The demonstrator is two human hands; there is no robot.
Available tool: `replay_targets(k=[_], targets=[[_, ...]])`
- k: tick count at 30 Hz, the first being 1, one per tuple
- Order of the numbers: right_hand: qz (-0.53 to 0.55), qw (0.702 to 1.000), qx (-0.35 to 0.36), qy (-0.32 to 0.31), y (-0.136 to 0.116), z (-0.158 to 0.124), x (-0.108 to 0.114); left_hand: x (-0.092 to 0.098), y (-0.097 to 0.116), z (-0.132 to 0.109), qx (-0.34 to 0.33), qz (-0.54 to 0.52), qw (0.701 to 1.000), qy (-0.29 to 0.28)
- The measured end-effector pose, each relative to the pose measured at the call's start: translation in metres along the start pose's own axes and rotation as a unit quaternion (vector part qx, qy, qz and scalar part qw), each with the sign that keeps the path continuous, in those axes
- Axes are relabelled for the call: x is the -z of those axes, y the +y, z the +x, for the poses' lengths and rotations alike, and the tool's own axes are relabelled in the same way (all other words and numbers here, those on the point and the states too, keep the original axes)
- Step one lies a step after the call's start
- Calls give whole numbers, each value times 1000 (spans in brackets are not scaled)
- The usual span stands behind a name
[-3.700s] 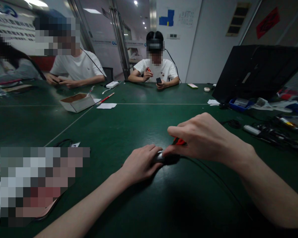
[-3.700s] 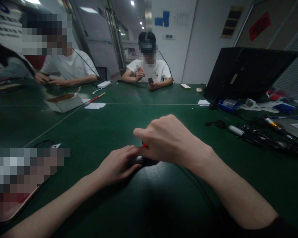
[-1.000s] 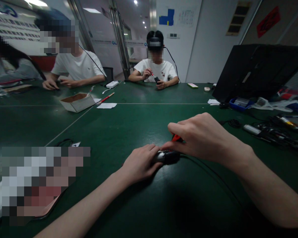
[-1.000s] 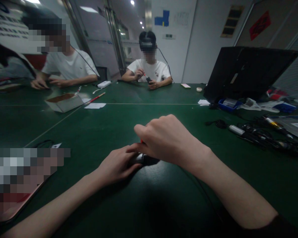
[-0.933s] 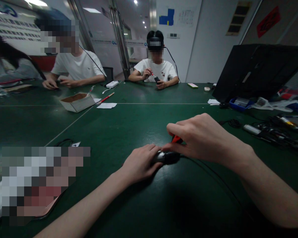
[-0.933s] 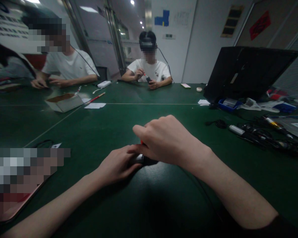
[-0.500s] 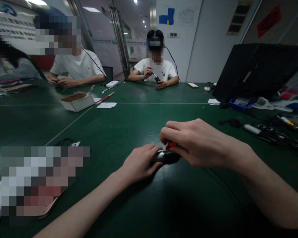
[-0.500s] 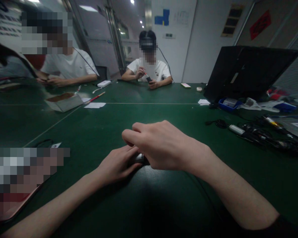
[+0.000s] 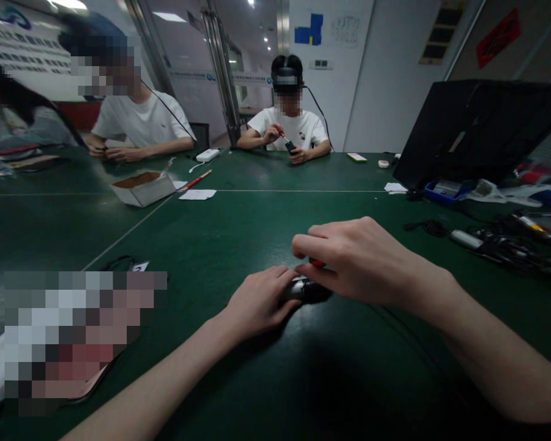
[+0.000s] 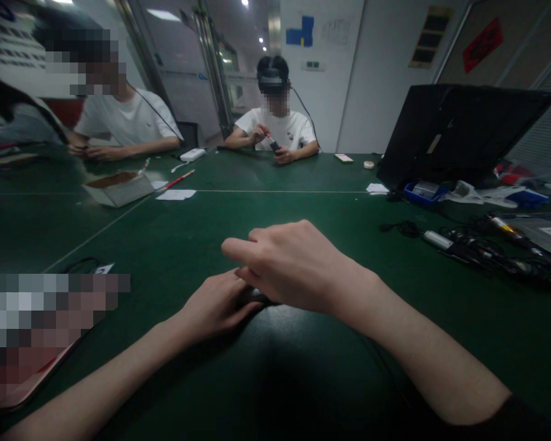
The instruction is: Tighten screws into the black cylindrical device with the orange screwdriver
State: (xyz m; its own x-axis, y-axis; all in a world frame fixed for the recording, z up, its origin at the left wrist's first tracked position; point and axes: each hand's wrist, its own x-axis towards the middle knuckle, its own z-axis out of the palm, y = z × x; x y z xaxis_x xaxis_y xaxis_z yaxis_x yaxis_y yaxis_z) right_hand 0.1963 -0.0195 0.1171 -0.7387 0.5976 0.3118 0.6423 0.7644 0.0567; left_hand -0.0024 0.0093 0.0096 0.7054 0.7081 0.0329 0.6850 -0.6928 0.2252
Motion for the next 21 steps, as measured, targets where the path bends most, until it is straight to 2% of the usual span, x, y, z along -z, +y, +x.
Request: replay_targets(k=[3, 8, 17, 21], targets=[[38, 999, 27, -18, 0, 0, 0, -1, -1, 0, -8, -12, 1000, 5], [112, 993, 25, -41, 4, -3, 3, -1, -2, -1, -13, -20, 1000, 9], [263, 960, 71, -65, 11, -2, 4, 1, 0, 0, -3, -1, 1000, -6], [303, 950, 58, -50, 14, 0, 1, 2, 2, -1, -2, -11, 1000, -3]])
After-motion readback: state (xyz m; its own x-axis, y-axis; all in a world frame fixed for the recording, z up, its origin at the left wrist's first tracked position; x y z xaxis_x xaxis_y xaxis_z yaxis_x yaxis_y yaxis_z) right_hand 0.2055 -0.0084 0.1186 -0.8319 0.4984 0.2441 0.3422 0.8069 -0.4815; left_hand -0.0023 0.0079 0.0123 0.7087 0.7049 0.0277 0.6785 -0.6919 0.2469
